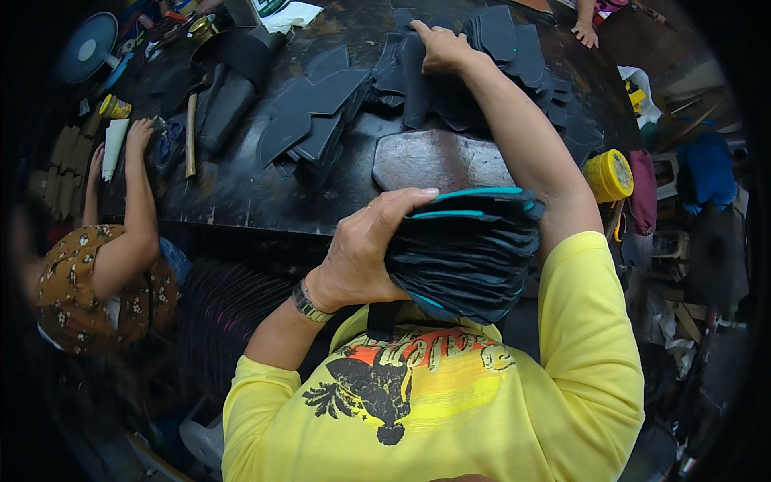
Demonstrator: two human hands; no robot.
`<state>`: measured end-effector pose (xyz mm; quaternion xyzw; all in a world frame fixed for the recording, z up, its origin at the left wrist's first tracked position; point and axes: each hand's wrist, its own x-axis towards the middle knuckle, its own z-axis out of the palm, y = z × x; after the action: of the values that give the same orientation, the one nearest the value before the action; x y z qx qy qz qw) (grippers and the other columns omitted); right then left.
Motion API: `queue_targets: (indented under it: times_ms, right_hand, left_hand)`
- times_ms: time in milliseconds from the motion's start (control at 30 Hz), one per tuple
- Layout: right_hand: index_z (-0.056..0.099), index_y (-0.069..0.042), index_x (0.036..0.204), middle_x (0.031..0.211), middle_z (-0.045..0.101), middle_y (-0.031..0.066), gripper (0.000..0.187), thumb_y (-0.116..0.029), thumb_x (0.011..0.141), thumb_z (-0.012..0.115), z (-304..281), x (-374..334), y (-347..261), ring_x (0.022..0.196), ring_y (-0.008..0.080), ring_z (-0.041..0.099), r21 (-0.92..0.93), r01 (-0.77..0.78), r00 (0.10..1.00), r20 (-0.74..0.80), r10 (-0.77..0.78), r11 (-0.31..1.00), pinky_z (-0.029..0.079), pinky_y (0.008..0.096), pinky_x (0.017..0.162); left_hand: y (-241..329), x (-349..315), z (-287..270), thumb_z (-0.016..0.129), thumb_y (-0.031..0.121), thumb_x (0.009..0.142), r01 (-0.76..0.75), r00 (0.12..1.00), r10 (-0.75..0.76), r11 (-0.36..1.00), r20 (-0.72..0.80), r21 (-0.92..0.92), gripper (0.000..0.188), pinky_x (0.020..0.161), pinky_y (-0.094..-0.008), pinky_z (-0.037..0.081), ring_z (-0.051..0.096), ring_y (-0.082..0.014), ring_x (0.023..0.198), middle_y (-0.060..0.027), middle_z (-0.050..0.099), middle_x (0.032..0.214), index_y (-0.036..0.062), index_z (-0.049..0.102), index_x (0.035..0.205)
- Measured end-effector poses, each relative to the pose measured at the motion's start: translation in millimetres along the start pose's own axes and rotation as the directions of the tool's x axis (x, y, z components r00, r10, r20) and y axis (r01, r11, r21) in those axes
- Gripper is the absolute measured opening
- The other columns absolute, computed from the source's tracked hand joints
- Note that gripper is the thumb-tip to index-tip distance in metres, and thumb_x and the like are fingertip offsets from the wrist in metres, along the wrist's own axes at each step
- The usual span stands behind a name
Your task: The person gathers black rubber pieces from a table, aligns them into neat stacks, and places the stacks into a clear plastic bag. The person repeats this process, handling the pieces by hand and organizing them into multiple bundles.
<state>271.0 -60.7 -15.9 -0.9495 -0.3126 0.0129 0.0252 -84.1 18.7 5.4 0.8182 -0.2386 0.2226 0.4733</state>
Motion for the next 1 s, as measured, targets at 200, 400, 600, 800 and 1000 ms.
queue_targets:
  times_ms: [200,400,600,800,1000]
  right_hand:
    - [0.024,-0.023,0.16,0.147,0.05,0.0235,0.103,-0.023,0.076,0.083,5.6,2.9,3.2,0.139,0.0401,0.046,0.064,-0.031,0.999,0.017,0.03,0.997,0.033,0.0621,0.114]
    - [0.061,-0.013,0.121,0.121,0.068,0.0135,0.054,-0.057,0.09,0.069,-10.4,-14.0,0.0,0.11,0.0378,0.065,0.244,0.173,0.935,-0.344,-0.082,0.954,0.047,0.0609,0.097]
    - [0.062,-0.002,0.125,0.118,0.065,0.0116,0.036,-0.006,0.089,0.066,-33.0,-151.0,41.5,0.112,0.0203,0.062,0.656,0.402,0.887,-0.452,-0.095,0.639,0.048,0.0332,0.1]
    - [0.064,-0.001,0.128,0.121,0.066,0.0065,0.031,-0.014,0.1,0.061,22.4,-271.6,43.9,0.113,0.0154,0.06,0.987,0.07,0.992,-0.053,-0.111,0.148,0.046,0.0307,0.101]
    - [0.063,0.0,0.131,0.129,0.063,0.0105,0.057,-0.048,0.108,0.041,44.8,-309.8,30.2,0.123,0.0229,0.057,0.984,0.177,0.984,-0.177,-0.011,-0.01,0.04,0.0346,0.108]
  left_hand:
    - [0.2,9.6,1.2,0.094,0.034,0.062,-0.096,0.995,0.094,0.984,0.022,0.15,0.093,0.095,-0.0425,0.055,0.068,-0.034,0.11,-0.0174,0.065,0.124,0.0085,0.049,0.14]
    - [-1.2,21.6,-0.7,0.092,0.034,0.063,-0.142,0.989,0.123,0.951,0.085,0.274,0.089,0.092,-0.0439,0.056,0.068,-0.0339,0.107,-0.016,0.065,0.122,0.013,0.053,0.14]
    - [-7.7,41.6,15.0,0.089,0.022,0.058,-0.204,0.964,0.14,0.934,0.225,0.293,0.091,0.098,-0.0444,0.052,0.064,-0.0343,0.11,-0.0155,0.062,0.125,0.0178,0.054,0.142]
    - [-25.3,60.4,35.1,0.091,0.03,0.06,-0.185,0.904,0.054,0.944,0.424,0.274,0.088,0.11,-0.0494,0.04,0.054,-0.0349,0.127,-0.0125,0.059,0.133,0.0158,0.056,0.139]
    - [-41.2,66.6,28.9,0.092,0.037,0.061,-0.166,0.887,-0.019,0.919,0.462,0.357,0.099,0.118,-0.054,0.031,0.041,-0.0409,0.141,-0.0196,0.042,0.152,0.0208,0.047,0.148]
